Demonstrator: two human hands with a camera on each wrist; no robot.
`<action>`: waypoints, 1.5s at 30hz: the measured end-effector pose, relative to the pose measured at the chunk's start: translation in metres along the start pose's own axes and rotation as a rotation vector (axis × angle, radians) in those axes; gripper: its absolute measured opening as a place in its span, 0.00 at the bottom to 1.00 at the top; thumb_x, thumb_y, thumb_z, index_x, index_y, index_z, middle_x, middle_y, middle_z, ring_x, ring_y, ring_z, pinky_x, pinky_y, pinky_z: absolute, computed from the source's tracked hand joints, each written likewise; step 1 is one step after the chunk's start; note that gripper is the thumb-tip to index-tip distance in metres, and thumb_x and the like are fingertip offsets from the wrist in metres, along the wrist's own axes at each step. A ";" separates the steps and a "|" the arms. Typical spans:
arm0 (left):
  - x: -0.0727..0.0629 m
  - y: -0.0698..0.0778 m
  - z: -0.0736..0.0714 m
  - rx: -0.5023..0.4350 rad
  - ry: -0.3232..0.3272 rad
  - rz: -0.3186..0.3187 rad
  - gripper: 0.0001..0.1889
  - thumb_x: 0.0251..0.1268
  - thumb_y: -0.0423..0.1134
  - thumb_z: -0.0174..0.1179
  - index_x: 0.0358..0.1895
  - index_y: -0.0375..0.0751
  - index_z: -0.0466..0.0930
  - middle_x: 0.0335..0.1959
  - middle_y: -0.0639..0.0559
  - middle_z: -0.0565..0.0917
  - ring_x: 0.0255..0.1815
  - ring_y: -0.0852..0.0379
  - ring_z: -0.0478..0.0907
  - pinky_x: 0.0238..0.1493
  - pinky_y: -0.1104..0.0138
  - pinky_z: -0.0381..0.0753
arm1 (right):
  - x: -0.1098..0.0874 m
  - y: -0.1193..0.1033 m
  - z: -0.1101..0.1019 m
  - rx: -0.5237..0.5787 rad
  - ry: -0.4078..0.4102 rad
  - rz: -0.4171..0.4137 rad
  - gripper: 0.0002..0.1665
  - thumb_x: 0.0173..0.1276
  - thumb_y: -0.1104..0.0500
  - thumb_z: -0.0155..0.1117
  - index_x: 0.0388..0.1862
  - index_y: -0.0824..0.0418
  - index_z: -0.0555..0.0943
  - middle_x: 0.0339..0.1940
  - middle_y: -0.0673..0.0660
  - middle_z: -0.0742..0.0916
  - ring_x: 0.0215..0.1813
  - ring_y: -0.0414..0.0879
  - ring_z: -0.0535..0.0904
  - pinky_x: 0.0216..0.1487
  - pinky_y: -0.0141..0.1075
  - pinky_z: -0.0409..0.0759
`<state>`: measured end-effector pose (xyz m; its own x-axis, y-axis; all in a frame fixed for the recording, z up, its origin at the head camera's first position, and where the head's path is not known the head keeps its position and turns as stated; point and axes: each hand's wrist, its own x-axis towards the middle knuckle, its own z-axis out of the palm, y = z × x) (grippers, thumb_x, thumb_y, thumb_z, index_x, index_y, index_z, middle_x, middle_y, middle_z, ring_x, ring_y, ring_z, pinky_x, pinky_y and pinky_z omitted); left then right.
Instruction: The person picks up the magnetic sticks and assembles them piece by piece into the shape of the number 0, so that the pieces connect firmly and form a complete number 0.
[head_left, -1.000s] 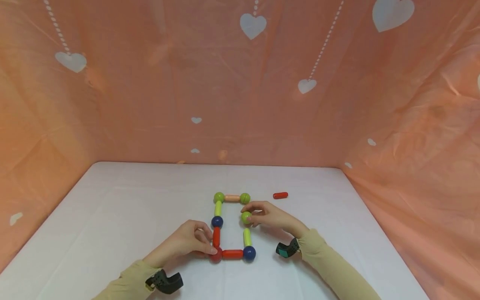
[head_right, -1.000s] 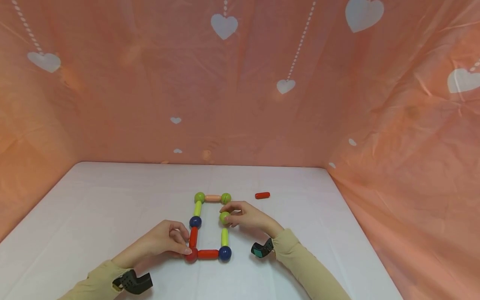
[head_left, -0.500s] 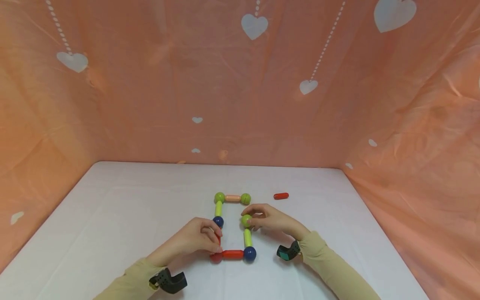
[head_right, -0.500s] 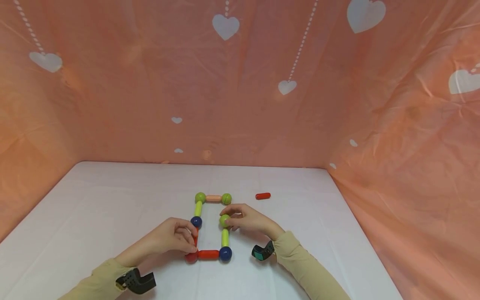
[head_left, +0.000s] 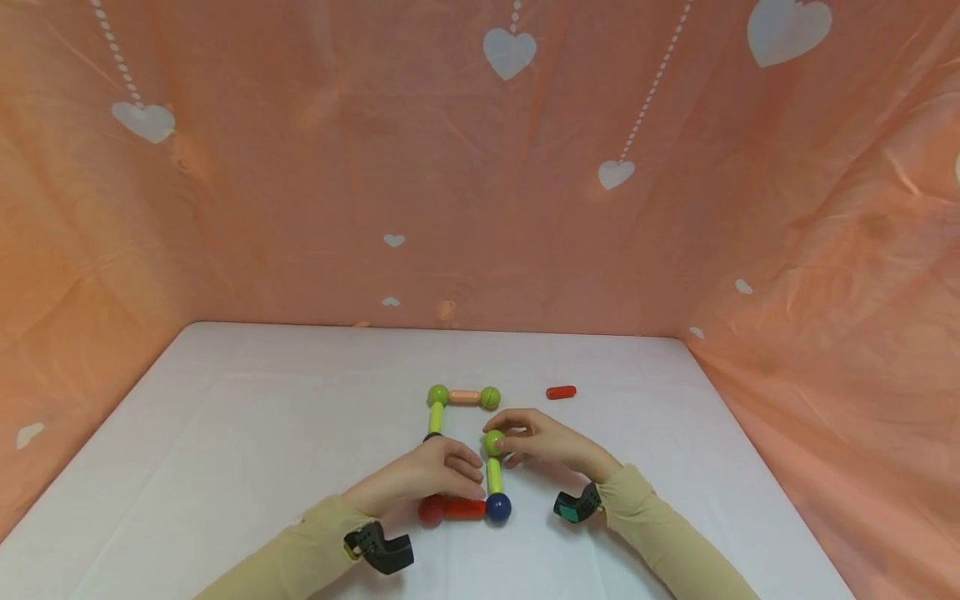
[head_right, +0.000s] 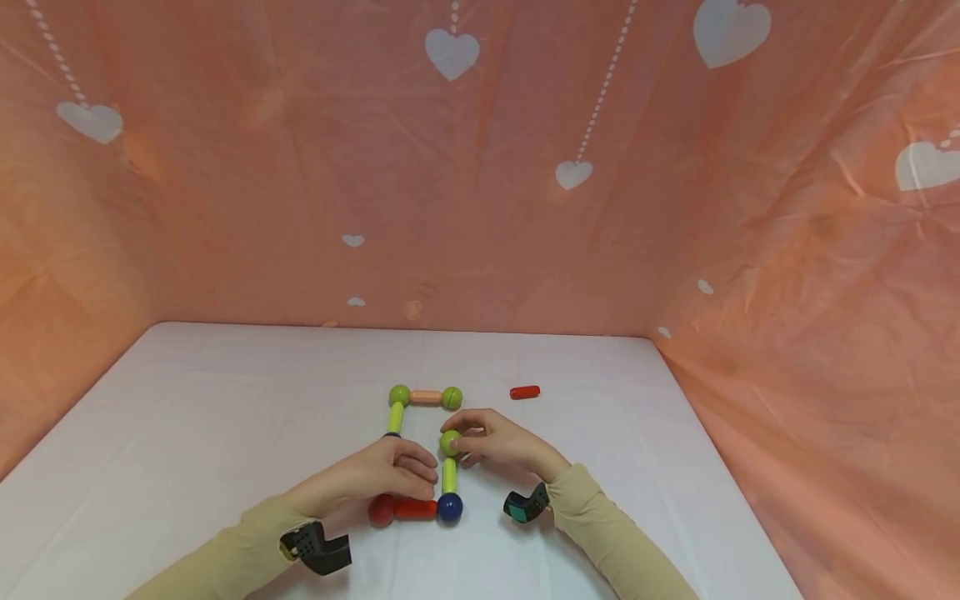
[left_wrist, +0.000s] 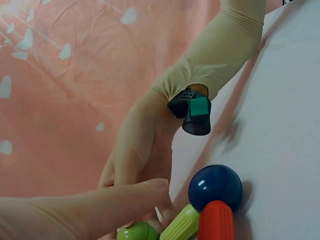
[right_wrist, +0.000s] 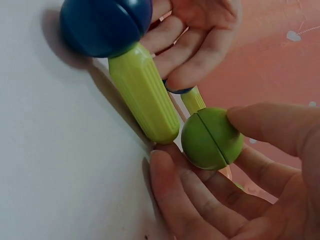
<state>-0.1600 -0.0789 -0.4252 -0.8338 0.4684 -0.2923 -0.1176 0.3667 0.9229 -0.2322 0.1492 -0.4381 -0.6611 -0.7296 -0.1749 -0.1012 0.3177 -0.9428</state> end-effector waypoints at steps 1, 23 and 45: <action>0.002 -0.001 0.001 0.004 0.000 -0.014 0.21 0.54 0.40 0.71 0.49 0.34 0.78 0.38 0.51 0.85 0.42 0.57 0.81 0.48 0.61 0.79 | 0.000 0.000 0.000 0.005 0.000 0.000 0.18 0.71 0.59 0.59 0.57 0.64 0.75 0.54 0.59 0.78 0.48 0.51 0.79 0.46 0.43 0.82; 0.008 -0.002 0.011 -0.251 0.024 -0.012 0.18 0.55 0.29 0.68 0.46 0.28 0.73 0.34 0.46 0.83 0.36 0.56 0.82 0.42 0.66 0.82 | -0.002 0.006 0.006 0.211 0.029 0.032 0.24 0.72 0.59 0.57 0.62 0.70 0.69 0.54 0.62 0.79 0.51 0.51 0.79 0.49 0.46 0.81; 0.001 0.000 -0.004 -0.245 -0.013 0.010 0.21 0.58 0.34 0.66 0.53 0.29 0.74 0.44 0.43 0.84 0.44 0.52 0.82 0.46 0.62 0.81 | -0.002 0.006 0.008 0.106 0.092 0.044 0.21 0.71 0.58 0.59 0.58 0.68 0.73 0.48 0.59 0.83 0.43 0.48 0.80 0.42 0.39 0.82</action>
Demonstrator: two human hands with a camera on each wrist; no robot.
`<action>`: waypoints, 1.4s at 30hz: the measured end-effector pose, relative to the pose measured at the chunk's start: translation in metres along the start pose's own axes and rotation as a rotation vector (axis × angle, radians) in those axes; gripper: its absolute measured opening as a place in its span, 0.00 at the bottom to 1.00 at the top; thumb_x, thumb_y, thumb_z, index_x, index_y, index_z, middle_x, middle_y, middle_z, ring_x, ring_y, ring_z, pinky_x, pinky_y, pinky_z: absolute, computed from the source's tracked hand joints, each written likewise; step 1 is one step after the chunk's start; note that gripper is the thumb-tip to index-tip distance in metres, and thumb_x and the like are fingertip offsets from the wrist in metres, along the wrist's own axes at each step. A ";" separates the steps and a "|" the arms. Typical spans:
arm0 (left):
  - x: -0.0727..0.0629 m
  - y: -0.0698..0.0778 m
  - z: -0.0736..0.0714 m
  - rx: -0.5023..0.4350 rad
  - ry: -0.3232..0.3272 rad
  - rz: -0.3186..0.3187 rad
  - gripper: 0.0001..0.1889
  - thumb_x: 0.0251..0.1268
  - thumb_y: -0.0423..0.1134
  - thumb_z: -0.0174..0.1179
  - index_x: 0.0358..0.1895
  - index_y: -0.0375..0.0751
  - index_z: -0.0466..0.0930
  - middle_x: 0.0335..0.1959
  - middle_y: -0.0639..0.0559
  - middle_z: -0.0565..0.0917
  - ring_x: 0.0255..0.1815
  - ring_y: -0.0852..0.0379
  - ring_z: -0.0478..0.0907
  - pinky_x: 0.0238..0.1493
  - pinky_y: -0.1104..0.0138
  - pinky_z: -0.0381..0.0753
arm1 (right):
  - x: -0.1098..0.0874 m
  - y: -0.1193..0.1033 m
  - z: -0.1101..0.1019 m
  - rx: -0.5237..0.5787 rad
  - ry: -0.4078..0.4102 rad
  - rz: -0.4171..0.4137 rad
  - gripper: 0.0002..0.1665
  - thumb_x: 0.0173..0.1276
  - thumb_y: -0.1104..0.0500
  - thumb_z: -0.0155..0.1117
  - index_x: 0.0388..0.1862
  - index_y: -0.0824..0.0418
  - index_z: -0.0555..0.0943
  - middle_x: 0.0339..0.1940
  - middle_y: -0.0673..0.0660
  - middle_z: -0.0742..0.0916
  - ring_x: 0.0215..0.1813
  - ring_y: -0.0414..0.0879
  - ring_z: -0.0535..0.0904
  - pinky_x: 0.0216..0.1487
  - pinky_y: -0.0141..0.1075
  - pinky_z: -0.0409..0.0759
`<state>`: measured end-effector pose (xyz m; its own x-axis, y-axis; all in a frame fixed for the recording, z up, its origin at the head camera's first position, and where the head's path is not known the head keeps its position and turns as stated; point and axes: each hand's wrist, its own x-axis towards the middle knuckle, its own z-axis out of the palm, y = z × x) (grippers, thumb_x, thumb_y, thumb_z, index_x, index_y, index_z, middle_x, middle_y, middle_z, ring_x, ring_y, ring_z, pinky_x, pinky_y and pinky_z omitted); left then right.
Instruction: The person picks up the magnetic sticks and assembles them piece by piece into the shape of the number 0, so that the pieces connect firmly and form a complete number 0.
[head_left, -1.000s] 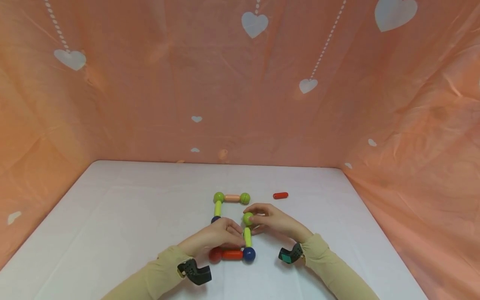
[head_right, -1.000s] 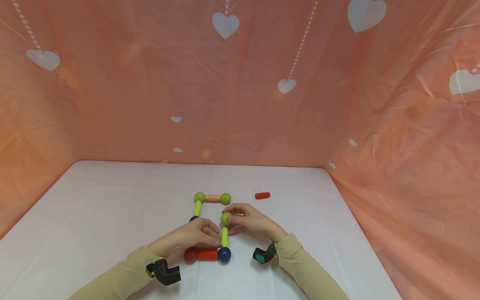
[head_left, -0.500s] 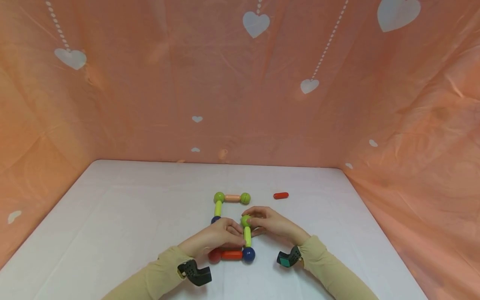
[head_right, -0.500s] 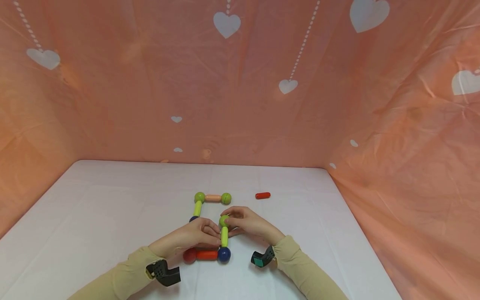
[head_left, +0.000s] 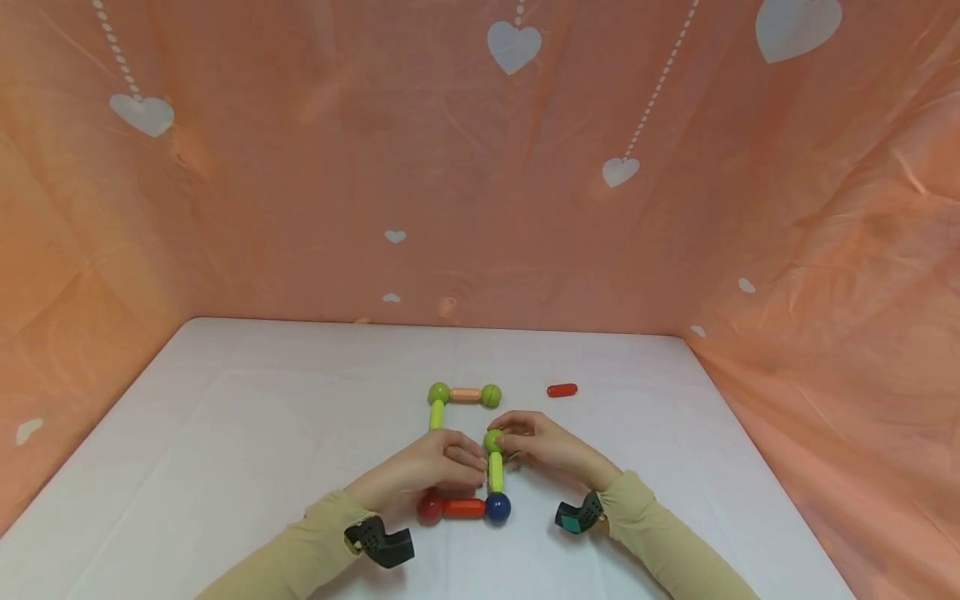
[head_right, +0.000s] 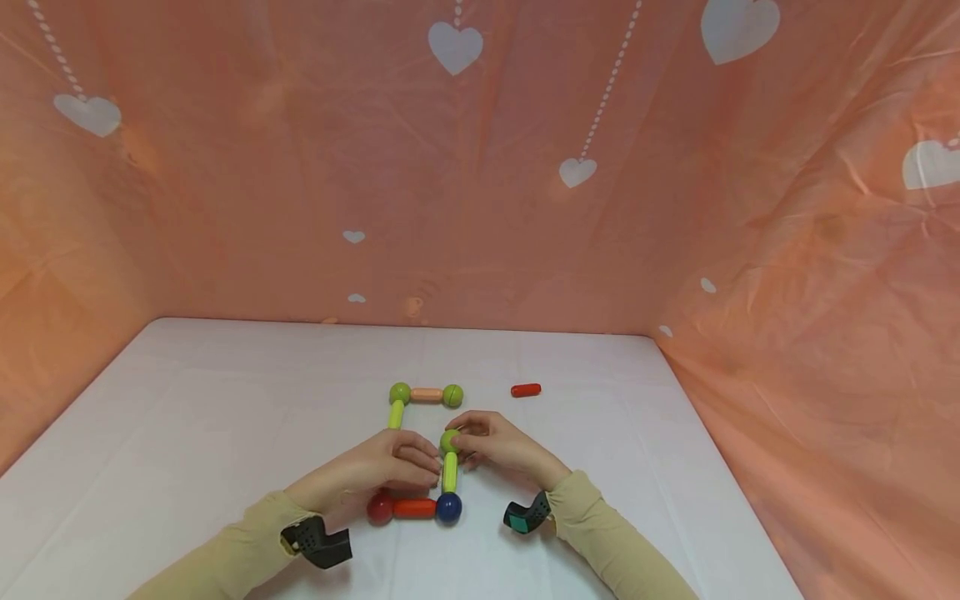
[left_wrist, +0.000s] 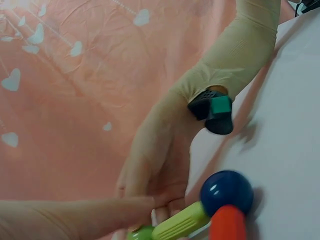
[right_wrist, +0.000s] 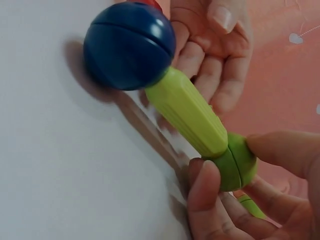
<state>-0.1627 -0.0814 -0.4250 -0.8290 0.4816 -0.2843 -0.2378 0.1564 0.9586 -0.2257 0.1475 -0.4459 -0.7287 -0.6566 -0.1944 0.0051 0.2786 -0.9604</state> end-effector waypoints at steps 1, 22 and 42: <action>-0.001 0.000 -0.003 -0.006 -0.003 0.001 0.22 0.59 0.35 0.66 0.54 0.29 0.74 0.46 0.43 0.83 0.45 0.51 0.81 0.47 0.61 0.81 | 0.000 0.000 0.000 -0.005 0.003 -0.001 0.21 0.71 0.58 0.59 0.58 0.68 0.73 0.48 0.59 0.83 0.42 0.48 0.80 0.42 0.38 0.82; -0.007 -0.006 -0.058 0.173 0.348 0.057 0.18 0.56 0.35 0.68 0.49 0.32 0.76 0.38 0.46 0.82 0.35 0.52 0.80 0.38 0.61 0.83 | -0.002 0.003 0.008 -0.089 0.087 -0.027 0.19 0.70 0.54 0.61 0.55 0.64 0.77 0.40 0.55 0.84 0.36 0.47 0.78 0.32 0.32 0.75; -0.001 -0.021 -0.060 0.177 0.231 0.143 0.13 0.57 0.30 0.66 0.44 0.29 0.77 0.36 0.46 0.83 0.35 0.53 0.80 0.40 0.62 0.83 | -0.010 -0.003 -0.012 -0.156 0.159 -0.055 0.20 0.71 0.56 0.60 0.57 0.66 0.75 0.45 0.58 0.83 0.37 0.51 0.81 0.34 0.35 0.78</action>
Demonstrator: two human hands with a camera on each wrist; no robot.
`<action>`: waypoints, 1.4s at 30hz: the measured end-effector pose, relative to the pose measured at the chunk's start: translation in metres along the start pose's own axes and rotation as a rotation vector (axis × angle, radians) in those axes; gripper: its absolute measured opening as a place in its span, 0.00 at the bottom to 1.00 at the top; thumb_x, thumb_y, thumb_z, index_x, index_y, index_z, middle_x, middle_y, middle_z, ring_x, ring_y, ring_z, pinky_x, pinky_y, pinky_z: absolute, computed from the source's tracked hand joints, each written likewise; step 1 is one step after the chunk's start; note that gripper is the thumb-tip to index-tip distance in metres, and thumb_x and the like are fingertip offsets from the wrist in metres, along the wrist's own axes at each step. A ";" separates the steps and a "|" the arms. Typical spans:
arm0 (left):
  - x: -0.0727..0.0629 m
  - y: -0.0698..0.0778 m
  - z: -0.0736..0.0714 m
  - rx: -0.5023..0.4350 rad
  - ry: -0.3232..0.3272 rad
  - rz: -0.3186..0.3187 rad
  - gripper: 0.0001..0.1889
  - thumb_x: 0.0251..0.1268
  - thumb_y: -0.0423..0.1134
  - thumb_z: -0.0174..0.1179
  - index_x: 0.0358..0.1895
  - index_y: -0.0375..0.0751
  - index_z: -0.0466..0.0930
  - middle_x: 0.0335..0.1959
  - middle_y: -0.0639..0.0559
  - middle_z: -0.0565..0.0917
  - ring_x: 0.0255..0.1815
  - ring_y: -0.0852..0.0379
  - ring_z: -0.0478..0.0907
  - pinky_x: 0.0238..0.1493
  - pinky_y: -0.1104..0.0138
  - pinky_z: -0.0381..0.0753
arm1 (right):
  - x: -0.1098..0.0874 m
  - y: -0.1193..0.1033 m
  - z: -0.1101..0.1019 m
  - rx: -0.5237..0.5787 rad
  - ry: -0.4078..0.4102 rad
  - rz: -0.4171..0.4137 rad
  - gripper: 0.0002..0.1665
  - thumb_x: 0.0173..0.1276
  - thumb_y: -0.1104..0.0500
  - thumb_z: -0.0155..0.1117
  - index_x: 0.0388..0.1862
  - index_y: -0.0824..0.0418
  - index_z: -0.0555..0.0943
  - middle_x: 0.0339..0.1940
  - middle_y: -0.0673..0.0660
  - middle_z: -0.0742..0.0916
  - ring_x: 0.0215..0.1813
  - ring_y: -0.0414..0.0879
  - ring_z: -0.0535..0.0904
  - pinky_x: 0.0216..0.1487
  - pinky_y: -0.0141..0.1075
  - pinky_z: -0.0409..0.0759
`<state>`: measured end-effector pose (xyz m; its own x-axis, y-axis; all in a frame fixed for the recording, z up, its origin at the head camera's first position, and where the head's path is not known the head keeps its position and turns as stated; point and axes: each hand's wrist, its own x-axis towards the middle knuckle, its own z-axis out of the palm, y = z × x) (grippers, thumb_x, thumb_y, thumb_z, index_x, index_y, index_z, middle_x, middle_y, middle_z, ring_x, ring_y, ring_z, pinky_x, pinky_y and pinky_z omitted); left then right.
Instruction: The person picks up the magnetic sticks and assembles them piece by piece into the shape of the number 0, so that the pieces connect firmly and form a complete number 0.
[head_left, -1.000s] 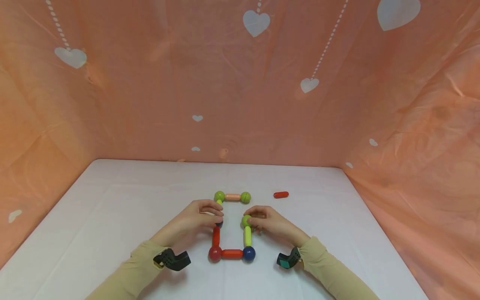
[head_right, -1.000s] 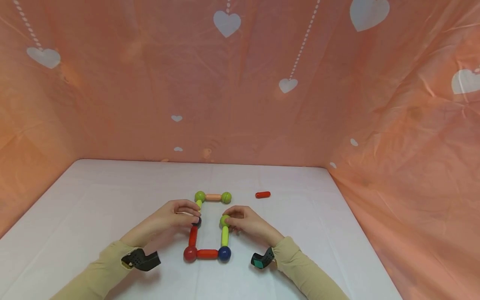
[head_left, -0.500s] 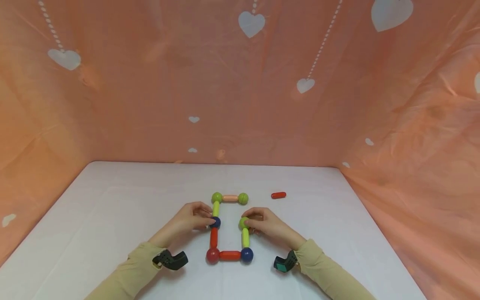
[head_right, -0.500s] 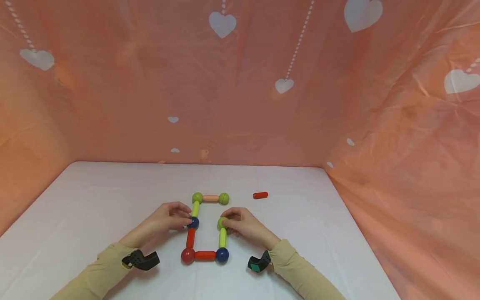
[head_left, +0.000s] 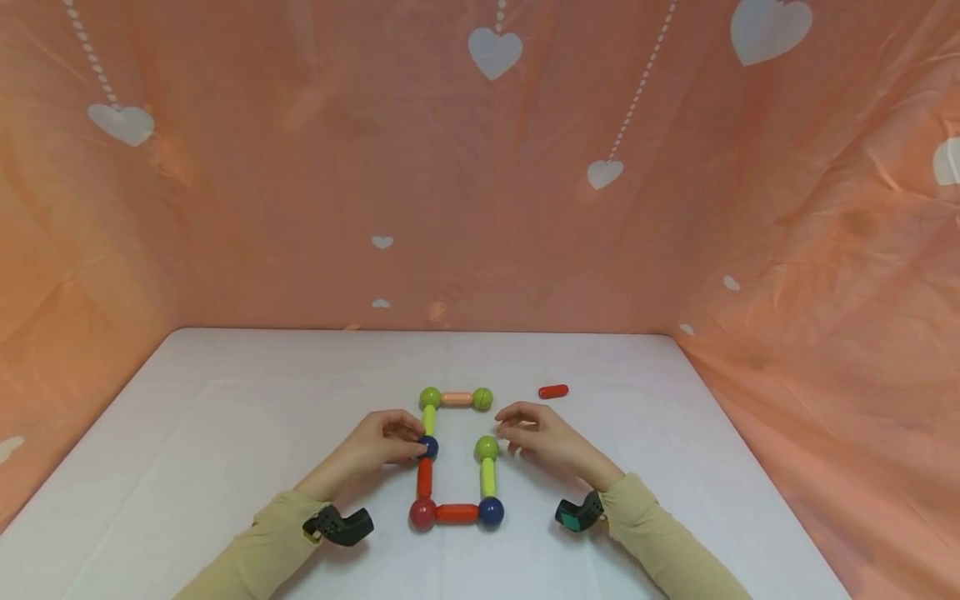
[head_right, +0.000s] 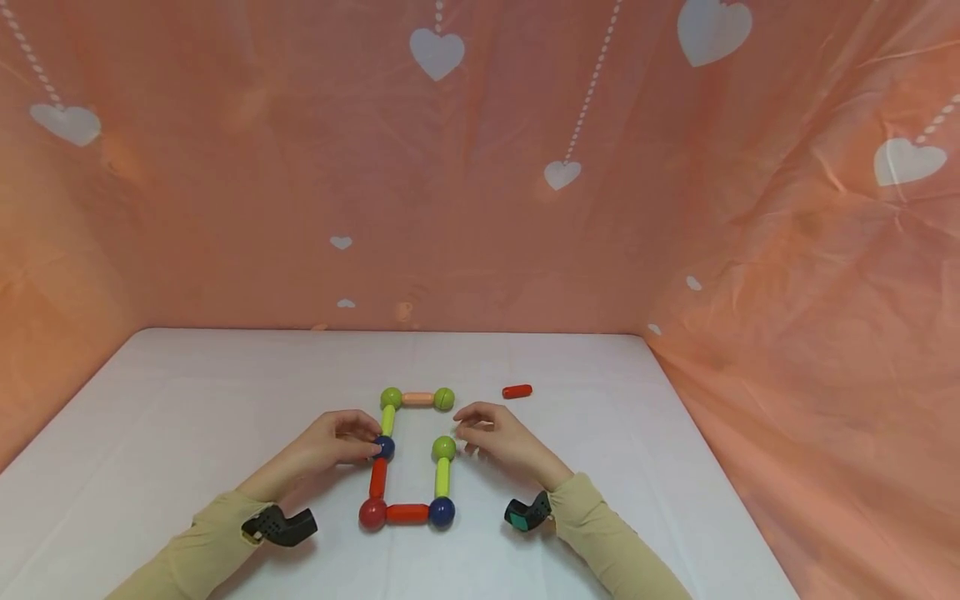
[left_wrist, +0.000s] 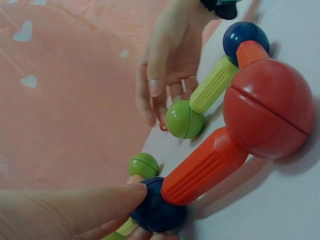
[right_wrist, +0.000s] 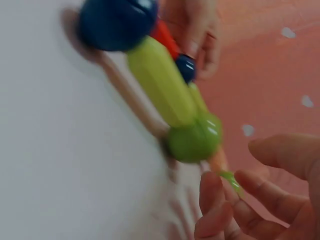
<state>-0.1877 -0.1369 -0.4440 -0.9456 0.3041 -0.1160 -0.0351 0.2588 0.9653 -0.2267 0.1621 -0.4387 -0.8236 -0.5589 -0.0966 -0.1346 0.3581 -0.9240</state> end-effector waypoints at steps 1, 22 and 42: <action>0.000 0.000 0.000 0.002 0.000 0.001 0.14 0.57 0.30 0.66 0.44 0.29 0.77 0.36 0.46 0.83 0.35 0.53 0.80 0.40 0.62 0.83 | 0.000 -0.001 -0.004 -0.003 0.016 -0.005 0.21 0.71 0.56 0.60 0.57 0.66 0.75 0.46 0.59 0.83 0.38 0.52 0.81 0.35 0.36 0.79; 0.001 -0.003 -0.003 0.043 0.001 0.014 0.15 0.57 0.32 0.68 0.45 0.30 0.78 0.36 0.47 0.83 0.36 0.53 0.80 0.38 0.62 0.83 | 0.018 0.020 -0.087 -0.334 0.196 -0.132 0.21 0.64 0.69 0.64 0.56 0.70 0.76 0.50 0.66 0.82 0.53 0.58 0.77 0.54 0.49 0.77; -0.001 0.000 -0.002 0.065 0.014 -0.014 0.15 0.57 0.33 0.68 0.46 0.32 0.78 0.37 0.47 0.82 0.36 0.54 0.80 0.39 0.62 0.83 | 0.026 0.026 -0.081 -0.525 0.174 -0.098 0.16 0.62 0.72 0.63 0.49 0.62 0.82 0.45 0.57 0.84 0.46 0.52 0.78 0.52 0.46 0.78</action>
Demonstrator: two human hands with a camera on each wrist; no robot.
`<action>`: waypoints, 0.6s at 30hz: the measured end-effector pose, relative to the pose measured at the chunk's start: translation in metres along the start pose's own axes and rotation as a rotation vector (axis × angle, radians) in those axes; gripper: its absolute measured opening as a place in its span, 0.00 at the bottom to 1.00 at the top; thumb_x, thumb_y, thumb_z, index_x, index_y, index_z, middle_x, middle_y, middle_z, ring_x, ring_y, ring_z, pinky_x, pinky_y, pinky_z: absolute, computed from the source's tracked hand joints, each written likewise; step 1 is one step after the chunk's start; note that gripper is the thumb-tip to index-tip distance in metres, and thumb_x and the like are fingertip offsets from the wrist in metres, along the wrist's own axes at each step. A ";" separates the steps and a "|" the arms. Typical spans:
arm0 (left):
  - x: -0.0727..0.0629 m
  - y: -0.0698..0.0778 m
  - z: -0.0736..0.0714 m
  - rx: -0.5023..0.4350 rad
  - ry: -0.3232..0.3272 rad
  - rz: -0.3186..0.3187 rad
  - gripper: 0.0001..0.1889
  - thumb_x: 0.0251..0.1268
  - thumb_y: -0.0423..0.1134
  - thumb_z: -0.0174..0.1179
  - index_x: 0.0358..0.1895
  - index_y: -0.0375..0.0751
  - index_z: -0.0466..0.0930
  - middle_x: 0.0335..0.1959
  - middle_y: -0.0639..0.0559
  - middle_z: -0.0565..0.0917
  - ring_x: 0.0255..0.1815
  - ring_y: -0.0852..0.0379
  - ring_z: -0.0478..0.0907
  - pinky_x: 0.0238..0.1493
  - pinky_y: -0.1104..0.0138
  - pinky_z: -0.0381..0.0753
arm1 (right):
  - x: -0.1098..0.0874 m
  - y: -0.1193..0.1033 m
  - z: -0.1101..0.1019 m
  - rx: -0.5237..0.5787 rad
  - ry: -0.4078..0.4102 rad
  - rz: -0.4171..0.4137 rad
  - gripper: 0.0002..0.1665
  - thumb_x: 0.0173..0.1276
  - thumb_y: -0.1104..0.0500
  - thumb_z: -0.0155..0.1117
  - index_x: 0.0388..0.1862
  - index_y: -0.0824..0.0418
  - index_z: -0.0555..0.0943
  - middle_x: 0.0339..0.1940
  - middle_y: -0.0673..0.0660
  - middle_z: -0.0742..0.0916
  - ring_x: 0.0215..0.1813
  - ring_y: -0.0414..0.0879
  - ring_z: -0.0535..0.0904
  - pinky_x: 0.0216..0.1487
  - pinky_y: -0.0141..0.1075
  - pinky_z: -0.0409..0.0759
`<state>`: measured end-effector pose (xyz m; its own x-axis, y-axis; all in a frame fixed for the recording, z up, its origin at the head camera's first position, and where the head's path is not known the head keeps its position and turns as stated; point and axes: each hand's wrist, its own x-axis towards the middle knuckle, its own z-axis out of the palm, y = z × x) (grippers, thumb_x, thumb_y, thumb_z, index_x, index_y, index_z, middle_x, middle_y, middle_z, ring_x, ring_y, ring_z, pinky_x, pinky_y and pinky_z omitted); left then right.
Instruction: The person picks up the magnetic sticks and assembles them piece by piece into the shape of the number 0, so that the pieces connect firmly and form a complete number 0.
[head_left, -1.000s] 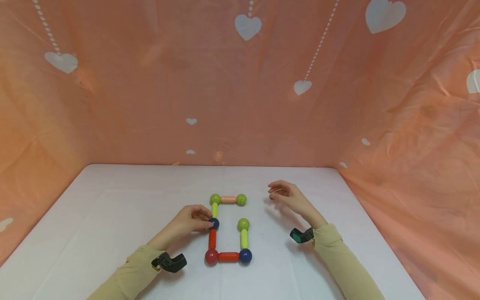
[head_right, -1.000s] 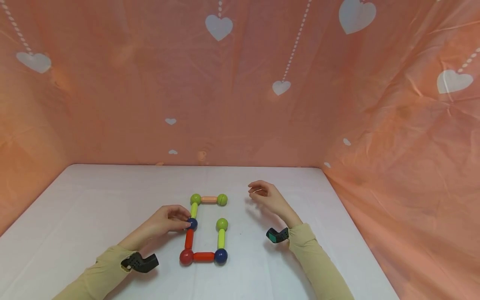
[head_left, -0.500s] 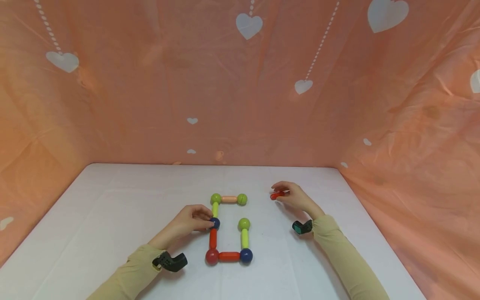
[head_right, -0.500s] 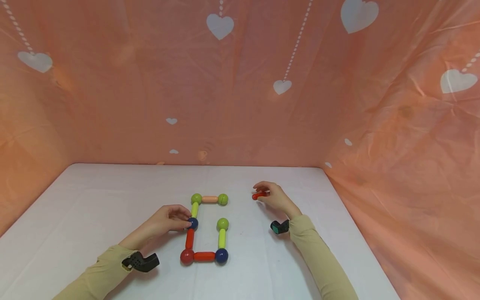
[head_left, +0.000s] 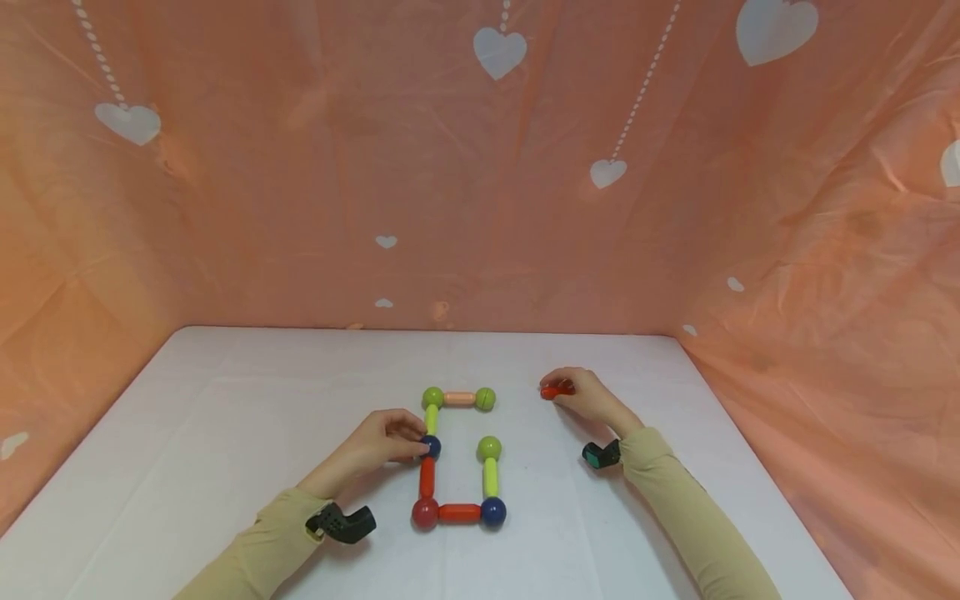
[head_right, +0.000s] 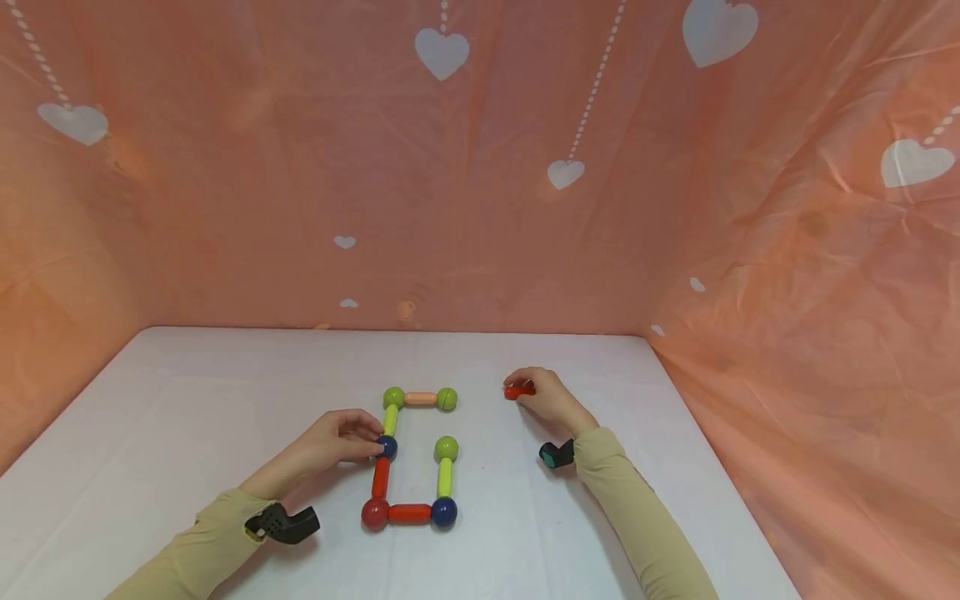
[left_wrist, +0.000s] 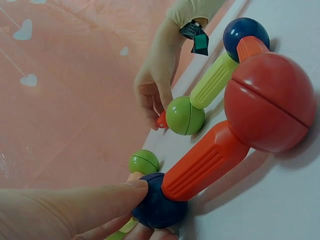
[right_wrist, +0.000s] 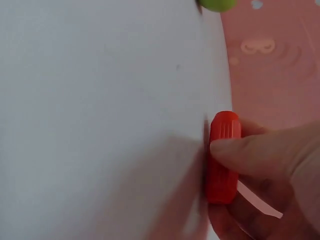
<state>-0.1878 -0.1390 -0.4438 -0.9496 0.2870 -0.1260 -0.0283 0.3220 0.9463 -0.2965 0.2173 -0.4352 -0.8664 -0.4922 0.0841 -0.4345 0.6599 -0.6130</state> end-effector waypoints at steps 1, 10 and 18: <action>0.000 0.000 0.000 0.002 -0.002 0.003 0.15 0.57 0.33 0.67 0.46 0.32 0.78 0.37 0.47 0.82 0.36 0.54 0.80 0.39 0.62 0.83 | 0.000 -0.001 -0.001 -0.001 0.000 -0.005 0.16 0.63 0.71 0.63 0.49 0.62 0.82 0.44 0.57 0.84 0.45 0.51 0.79 0.51 0.45 0.78; 0.001 0.001 0.001 0.000 0.009 -0.006 0.15 0.57 0.32 0.68 0.45 0.31 0.78 0.36 0.47 0.83 0.36 0.54 0.80 0.38 0.62 0.83 | -0.005 -0.028 -0.001 0.170 -0.026 -0.022 0.20 0.66 0.69 0.61 0.57 0.65 0.77 0.48 0.58 0.83 0.47 0.52 0.80 0.51 0.42 0.80; 0.000 0.003 0.001 -0.015 0.008 -0.019 0.15 0.57 0.32 0.67 0.46 0.31 0.77 0.36 0.47 0.82 0.36 0.53 0.80 0.39 0.62 0.83 | -0.005 -0.051 0.023 0.545 -0.077 0.117 0.21 0.66 0.68 0.60 0.57 0.69 0.73 0.48 0.64 0.80 0.44 0.51 0.82 0.44 0.42 0.83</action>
<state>-0.1871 -0.1370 -0.4417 -0.9513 0.2738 -0.1414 -0.0507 0.3136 0.9482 -0.2645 0.1730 -0.4223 -0.8718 -0.4869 -0.0539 -0.1289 0.3341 -0.9337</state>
